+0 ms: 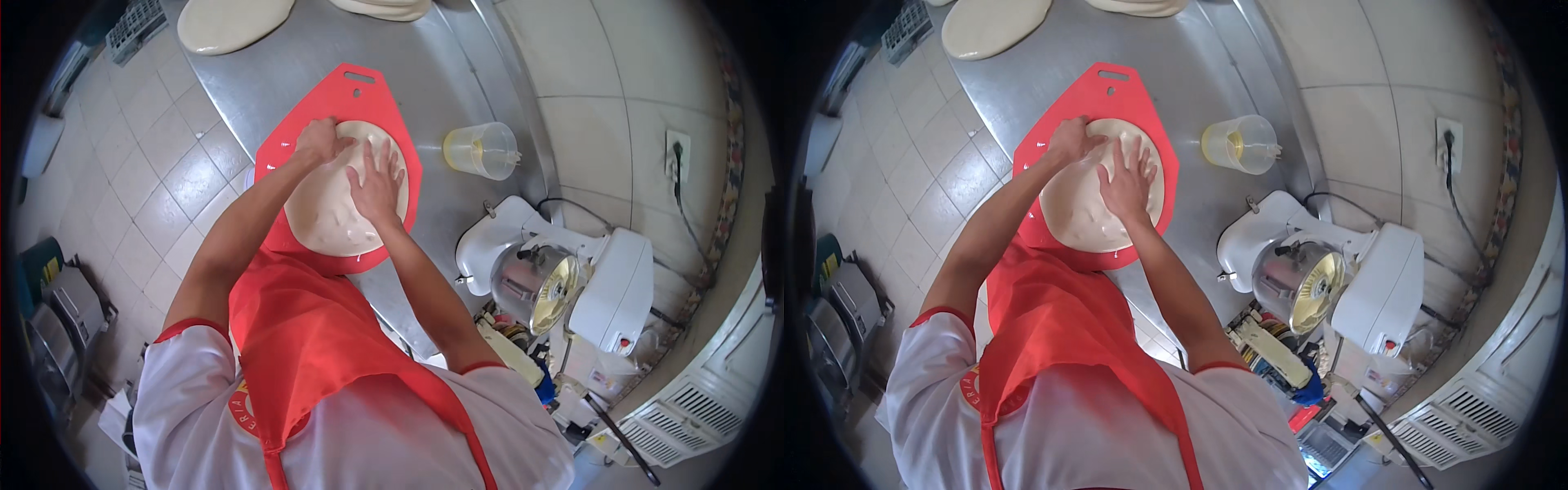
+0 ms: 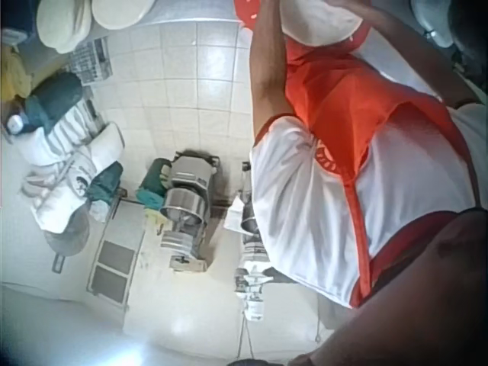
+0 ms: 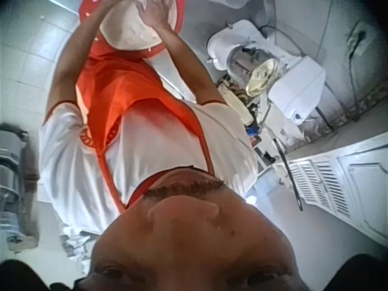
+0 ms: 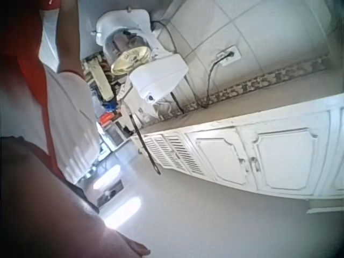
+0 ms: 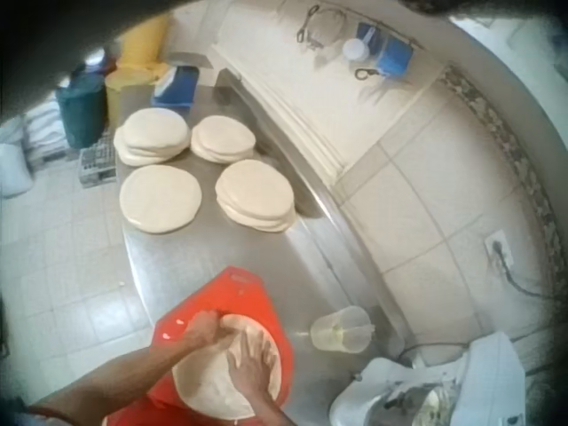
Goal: The person presses a piece of dough by hand on a red tray, operates a industrial dough divider to cut the dough into small rolls, and transfers the rolls to a metal table.
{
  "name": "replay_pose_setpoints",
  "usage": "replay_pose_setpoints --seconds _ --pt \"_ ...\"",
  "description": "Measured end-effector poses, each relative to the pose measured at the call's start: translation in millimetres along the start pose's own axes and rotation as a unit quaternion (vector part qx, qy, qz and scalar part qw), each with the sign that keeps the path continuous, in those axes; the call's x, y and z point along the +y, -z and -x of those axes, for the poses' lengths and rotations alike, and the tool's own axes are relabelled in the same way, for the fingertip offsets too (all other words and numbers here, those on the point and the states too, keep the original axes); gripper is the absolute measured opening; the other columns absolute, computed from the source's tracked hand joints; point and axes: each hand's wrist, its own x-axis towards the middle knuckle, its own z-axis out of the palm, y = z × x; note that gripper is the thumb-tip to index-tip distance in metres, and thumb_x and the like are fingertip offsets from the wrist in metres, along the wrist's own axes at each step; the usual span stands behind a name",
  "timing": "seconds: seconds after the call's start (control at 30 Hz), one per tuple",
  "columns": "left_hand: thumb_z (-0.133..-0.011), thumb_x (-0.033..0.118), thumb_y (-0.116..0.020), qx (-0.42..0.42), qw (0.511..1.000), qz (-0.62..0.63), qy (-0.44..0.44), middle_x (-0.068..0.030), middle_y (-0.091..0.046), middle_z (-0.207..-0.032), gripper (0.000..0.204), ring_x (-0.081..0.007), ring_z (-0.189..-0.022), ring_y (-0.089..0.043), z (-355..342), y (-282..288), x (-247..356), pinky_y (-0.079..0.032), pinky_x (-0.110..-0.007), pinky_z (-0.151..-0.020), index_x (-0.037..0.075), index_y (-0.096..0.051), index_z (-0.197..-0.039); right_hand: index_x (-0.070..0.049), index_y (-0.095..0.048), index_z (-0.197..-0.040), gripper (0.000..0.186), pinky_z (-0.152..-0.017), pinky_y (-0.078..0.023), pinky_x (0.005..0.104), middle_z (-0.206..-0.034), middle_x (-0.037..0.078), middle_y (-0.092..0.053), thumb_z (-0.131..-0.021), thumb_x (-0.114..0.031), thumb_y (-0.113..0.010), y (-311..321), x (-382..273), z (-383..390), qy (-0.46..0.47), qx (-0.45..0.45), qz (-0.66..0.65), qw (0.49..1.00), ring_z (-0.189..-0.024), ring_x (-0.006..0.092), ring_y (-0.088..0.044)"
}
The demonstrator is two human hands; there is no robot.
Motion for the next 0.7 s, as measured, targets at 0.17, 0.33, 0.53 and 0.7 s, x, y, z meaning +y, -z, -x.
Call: replay_pose_setpoints --seconds 0.17,0.33,0.53,0.7 --pt "-0.082 0.038 -0.069 0.088 0.995 -0.007 0.049 -0.0205 -0.068 -0.097 0.052 -0.0351 -0.094 -0.066 20 18 -47 -0.052 -0.047 -0.081 0.003 -0.055 -0.118 -0.031 -0.011 -0.154 0.09 -0.1 -0.018 0.0774 -0.159 0.018 0.007 -0.082 -0.068 -0.053 15 -33 -20 0.006 -0.09 0.061 0.994 -0.142 0.0528 0.001" --pt "-0.085 0.03 -0.067 0.039 0.999 -0.024 0.016 -0.0257 -0.065 -0.096 0.054 -0.0393 -0.093 -0.065 43 21 -60 -0.051 -0.049 -0.08 0.001 -0.044 -0.124 -0.03 -0.016 -0.153 0.093 -0.111 -0.023 0.0607 -0.158 0.022 0.002 -0.079 -0.066 -0.058 59 -42 -58 0.143 -0.19 0.195 0.952 -0.143 0.0491 -0.003" --pt "-0.08 0.013 -0.07 0.267 0.952 0.135 0.06 -0.0226 -0.061 -0.107 0.055 -0.0379 -0.098 -0.06 57 10 -89 -0.048 -0.045 -0.085 0.0 -0.043 -0.127 -0.028 -0.03 -0.15 0.085 -0.11 -0.024 0.061 -0.157 0.023 -0.013 -0.078 -0.061 -0.063 76 -72 -110 0.211 -0.308 0.13 0.919 -0.142 0.0467 -0.016" --pt "-0.082 0.018 -0.067 0.255 0.965 -0.025 -0.057 -0.0251 -0.033 -0.143 0.073 -0.0412 -0.133 -0.033 143 -31 -77 -0.031 -0.05 -0.109 -0.002 -0.031 -0.141 -0.027 -0.037 -0.146 0.066 -0.112 -0.018 0.0608 -0.158 0.017 -0.014 -0.088 -0.053 -0.056 9 -67 -54 0.417 -0.047 0.187 0.888 -0.143 0.0407 -0.018"
